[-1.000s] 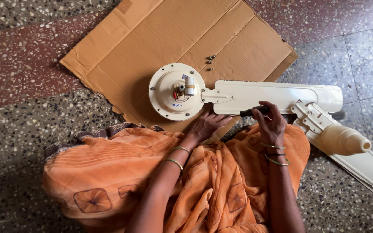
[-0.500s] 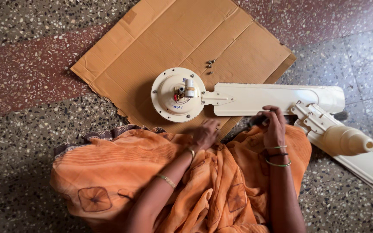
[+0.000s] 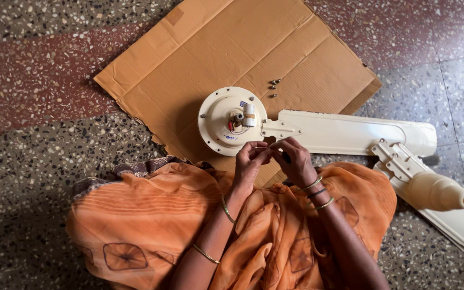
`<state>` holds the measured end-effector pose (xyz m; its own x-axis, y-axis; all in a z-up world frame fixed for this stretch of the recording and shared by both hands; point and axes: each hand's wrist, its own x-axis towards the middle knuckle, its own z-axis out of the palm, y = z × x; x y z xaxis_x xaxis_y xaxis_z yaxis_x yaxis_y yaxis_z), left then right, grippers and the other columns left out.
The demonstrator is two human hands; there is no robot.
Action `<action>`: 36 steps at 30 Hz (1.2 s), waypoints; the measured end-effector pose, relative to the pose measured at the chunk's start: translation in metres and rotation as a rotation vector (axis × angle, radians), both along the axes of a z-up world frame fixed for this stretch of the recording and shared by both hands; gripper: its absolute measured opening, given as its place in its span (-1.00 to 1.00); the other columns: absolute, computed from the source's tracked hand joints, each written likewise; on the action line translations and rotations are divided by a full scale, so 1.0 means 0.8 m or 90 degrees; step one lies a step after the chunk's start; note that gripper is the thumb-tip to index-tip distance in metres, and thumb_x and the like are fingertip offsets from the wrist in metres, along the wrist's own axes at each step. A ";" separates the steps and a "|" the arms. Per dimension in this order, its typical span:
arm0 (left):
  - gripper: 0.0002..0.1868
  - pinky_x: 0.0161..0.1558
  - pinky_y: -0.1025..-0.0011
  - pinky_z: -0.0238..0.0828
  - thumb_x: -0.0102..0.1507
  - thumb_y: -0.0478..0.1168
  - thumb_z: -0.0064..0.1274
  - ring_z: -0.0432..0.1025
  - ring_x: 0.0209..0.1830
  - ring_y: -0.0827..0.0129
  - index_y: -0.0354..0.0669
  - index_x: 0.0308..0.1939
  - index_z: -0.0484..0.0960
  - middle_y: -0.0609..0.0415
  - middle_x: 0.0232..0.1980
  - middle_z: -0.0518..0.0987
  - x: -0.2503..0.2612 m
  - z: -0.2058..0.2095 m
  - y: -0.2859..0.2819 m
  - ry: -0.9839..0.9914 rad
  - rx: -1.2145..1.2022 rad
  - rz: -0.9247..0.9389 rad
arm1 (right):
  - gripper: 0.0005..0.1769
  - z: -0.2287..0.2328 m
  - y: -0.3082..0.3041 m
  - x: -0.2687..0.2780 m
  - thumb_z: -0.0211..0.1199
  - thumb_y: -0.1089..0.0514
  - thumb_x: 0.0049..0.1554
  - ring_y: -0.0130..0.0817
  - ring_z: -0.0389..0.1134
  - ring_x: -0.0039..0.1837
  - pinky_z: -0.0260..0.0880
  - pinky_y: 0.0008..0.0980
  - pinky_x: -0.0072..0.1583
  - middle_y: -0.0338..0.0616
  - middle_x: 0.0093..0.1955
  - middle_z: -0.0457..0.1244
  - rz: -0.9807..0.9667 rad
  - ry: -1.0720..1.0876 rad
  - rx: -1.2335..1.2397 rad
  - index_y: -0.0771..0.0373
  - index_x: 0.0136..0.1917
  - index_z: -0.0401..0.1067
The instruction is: The person sits on the floor and uses a screwdriver to remove screws from a ceiling fan motor housing placed on a cardboard sheet. They then use a brush to clean the motor housing and its internal components.
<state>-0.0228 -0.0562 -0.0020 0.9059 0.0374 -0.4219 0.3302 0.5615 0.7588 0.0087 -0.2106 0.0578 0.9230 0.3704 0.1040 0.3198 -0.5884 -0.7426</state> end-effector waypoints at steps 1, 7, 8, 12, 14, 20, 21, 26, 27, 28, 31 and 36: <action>-0.79 -0.15 0.50 0.48 0.29 -0.30 0.17 0.51 -0.25 0.48 -0.28 -0.02 0.58 0.07 -0.21 0.67 0.002 0.001 0.001 -0.003 0.016 0.007 | -0.82 -0.004 0.000 0.010 0.36 0.31 0.10 -0.17 0.45 -0.08 0.44 -0.33 -0.05 -0.04 -0.05 0.37 0.031 -0.030 0.007 0.26 0.01 0.53; -0.78 -0.11 0.47 0.52 0.35 -0.19 0.14 0.53 -0.23 0.48 -0.27 -0.03 0.59 0.08 -0.19 0.66 0.004 -0.011 -0.019 -0.040 0.090 -0.034 | -0.93 -0.048 -0.026 0.171 0.30 0.35 0.16 -0.15 0.41 -0.13 0.40 -0.25 -0.09 -0.04 -0.06 0.39 0.017 -0.165 -0.022 0.32 -0.06 0.47; -0.77 -0.10 0.47 0.53 0.35 -0.17 0.14 0.53 -0.23 0.48 -0.25 -0.03 0.60 0.10 -0.19 0.66 0.003 -0.012 -0.025 -0.037 0.104 -0.049 | -0.98 -0.059 -0.027 0.199 0.31 0.33 0.20 -0.15 0.42 -0.12 0.41 -0.22 -0.08 -0.05 -0.09 0.39 0.007 -0.157 -0.063 0.29 -0.08 0.50; -0.79 -0.06 0.46 0.53 0.37 -0.15 0.07 0.54 -0.20 0.47 -0.21 -0.03 0.60 0.15 -0.17 0.68 0.002 -0.014 -0.030 -0.083 0.203 -0.093 | -0.95 -0.118 -0.016 0.285 0.35 0.27 0.12 -0.07 0.42 -0.14 0.43 -0.16 -0.09 0.04 -0.15 0.36 -0.025 -0.147 -0.188 0.26 -0.10 0.55; -0.80 -0.11 0.43 0.52 0.34 -0.17 0.10 0.52 -0.19 0.47 -0.22 -0.05 0.61 0.11 -0.17 0.65 0.002 -0.014 -0.027 -0.067 0.242 -0.113 | -0.95 -0.141 -0.014 0.306 0.34 0.25 0.10 -0.05 0.42 -0.13 0.44 -0.14 -0.07 0.04 -0.14 0.36 -0.031 -0.136 -0.210 0.24 -0.11 0.55; -0.78 -0.14 0.39 0.51 0.35 -0.12 0.11 0.56 -0.19 0.37 -0.21 -0.09 0.63 0.09 -0.15 0.68 0.004 -0.014 -0.031 -0.057 0.299 -0.149 | -0.68 -0.096 -0.010 0.267 0.27 0.25 0.17 -0.47 0.25 -0.34 0.22 -0.45 -0.33 -0.15 -0.17 0.37 -0.185 0.124 0.107 0.23 0.22 0.45; -0.77 -0.14 0.38 0.51 0.35 -0.12 0.13 0.58 -0.17 0.35 -0.22 -0.09 0.63 0.09 -0.15 0.68 0.004 -0.015 -0.034 -0.062 0.318 -0.147 | -0.70 -0.073 -0.018 0.244 0.27 0.22 0.20 -0.52 0.21 -0.39 0.15 -0.50 -0.37 -0.16 -0.19 0.34 -0.212 0.183 0.171 0.26 0.21 0.45; -0.51 -0.04 0.29 0.49 0.31 0.09 0.15 0.56 -0.04 0.20 -0.29 0.04 0.57 -0.07 -0.02 0.63 -0.008 -0.031 -0.064 -0.196 0.385 -0.107 | -0.70 -0.013 -0.054 0.109 0.25 0.14 0.29 -0.59 0.23 -0.33 0.18 -0.60 -0.35 -0.13 -0.08 0.39 -0.294 0.304 0.263 0.40 0.18 0.49; -0.44 0.01 0.27 0.47 0.30 0.12 0.17 0.53 0.01 0.15 -0.31 0.09 0.55 -0.13 0.03 0.59 -0.012 -0.034 -0.068 -0.259 0.424 -0.095 | -0.71 -0.015 -0.061 0.089 0.25 0.14 0.28 -0.59 0.22 -0.33 0.17 -0.60 -0.35 -0.12 -0.08 0.38 -0.312 0.320 0.302 0.39 0.18 0.48; -0.41 0.02 0.27 0.48 0.28 0.17 0.17 0.54 0.00 0.15 -0.30 0.09 0.57 -0.13 0.02 0.61 -0.018 -0.036 -0.073 -0.248 0.417 -0.136 | -0.71 -0.022 -0.066 0.073 0.25 0.15 0.27 -0.58 0.21 -0.34 0.16 -0.59 -0.36 -0.11 -0.09 0.38 -0.330 0.337 0.340 0.38 0.18 0.47; -0.41 -0.01 0.28 0.50 0.25 0.21 0.16 0.56 -0.07 0.21 -0.26 0.05 0.63 -0.08 -0.05 0.66 -0.036 -0.039 -0.081 -0.208 0.394 -0.269 | -0.73 -0.053 -0.077 0.037 0.25 0.16 0.27 -0.57 0.21 -0.33 0.15 -0.60 -0.35 -0.10 -0.08 0.37 -0.358 0.371 0.486 0.38 0.17 0.46; -0.70 -0.33 0.37 0.51 0.40 -0.07 -0.03 0.55 -0.44 0.40 -0.27 -0.07 0.62 0.04 -0.35 0.65 -0.050 -0.056 -0.084 -0.093 0.182 -0.318 | -0.68 -0.052 -0.060 0.015 0.26 0.22 0.30 -0.46 0.34 -0.08 0.38 -0.54 -0.10 -0.02 0.03 0.35 -0.317 0.355 0.577 0.42 0.26 0.40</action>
<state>-0.0628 -0.1232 -0.0468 0.8910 -0.3140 -0.3280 0.3829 0.1312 0.9144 0.0204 -0.2582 0.0163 0.9461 -0.0457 -0.3207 -0.2989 0.2584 -0.9186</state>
